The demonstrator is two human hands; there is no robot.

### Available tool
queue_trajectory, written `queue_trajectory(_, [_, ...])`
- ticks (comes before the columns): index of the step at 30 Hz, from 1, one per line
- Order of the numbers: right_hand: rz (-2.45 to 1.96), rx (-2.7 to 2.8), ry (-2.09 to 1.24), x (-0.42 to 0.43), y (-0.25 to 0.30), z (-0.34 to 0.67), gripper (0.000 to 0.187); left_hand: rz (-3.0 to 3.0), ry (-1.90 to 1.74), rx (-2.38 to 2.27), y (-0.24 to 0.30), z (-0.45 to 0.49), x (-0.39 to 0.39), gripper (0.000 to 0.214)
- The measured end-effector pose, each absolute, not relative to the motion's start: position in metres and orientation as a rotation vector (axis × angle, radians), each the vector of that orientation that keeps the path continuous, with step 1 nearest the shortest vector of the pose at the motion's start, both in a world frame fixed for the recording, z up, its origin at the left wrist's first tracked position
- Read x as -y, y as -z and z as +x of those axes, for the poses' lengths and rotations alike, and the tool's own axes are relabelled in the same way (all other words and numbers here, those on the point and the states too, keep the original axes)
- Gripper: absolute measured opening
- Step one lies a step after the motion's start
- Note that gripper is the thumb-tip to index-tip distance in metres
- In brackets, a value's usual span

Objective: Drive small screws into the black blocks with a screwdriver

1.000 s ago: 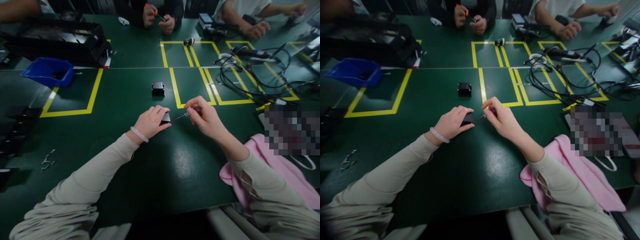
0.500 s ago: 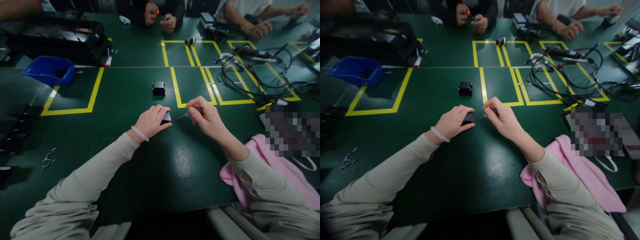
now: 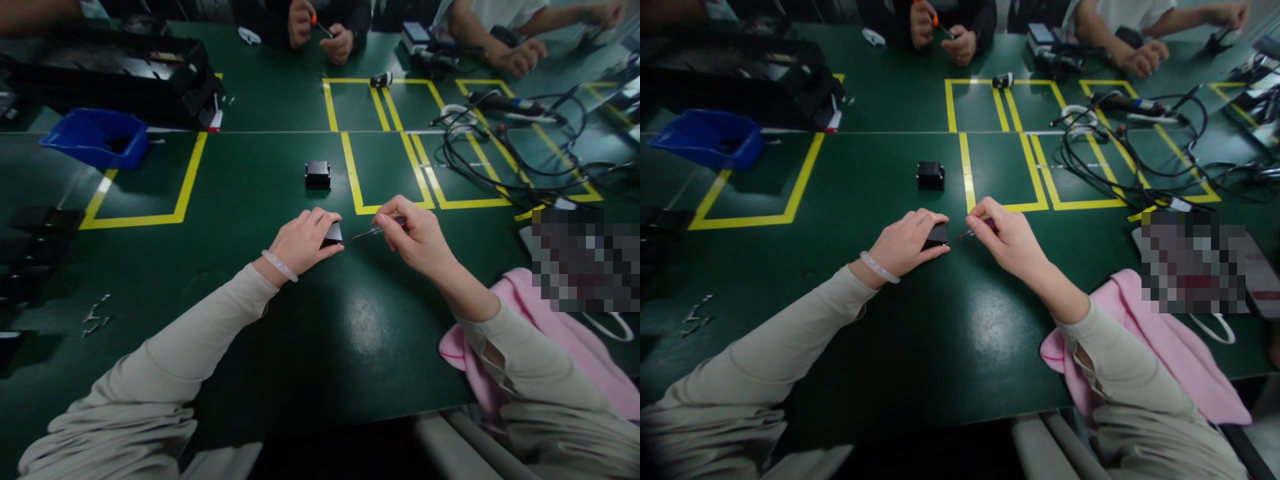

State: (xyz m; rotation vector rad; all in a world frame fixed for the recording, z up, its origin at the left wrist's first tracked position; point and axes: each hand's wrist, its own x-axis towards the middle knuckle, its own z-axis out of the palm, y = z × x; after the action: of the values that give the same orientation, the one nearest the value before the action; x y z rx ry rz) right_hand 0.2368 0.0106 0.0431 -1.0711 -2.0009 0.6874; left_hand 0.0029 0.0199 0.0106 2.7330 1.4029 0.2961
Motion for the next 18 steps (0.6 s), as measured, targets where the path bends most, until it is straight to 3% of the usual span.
queue_trajectory(5, [-1.057,1.960,-0.755,-0.0114,-0.0414,0.2369,0.013,2.731,-0.300,-1.392,-0.0100,0.0023,-0.0203,0.050])
queue_trajectory(11, [-1.099,1.964,-0.691,-0.0115,-0.0413,0.2357,0.021,2.721,-0.295,-1.397,-0.0109,0.0028,-0.0199,0.051])
queue_trajectory(18, [-1.079,1.944,-0.644,-0.0095,-0.0407,0.2332,0.009,2.726,-0.275,-1.403,-0.0109,0.0031,-0.0201,0.052])
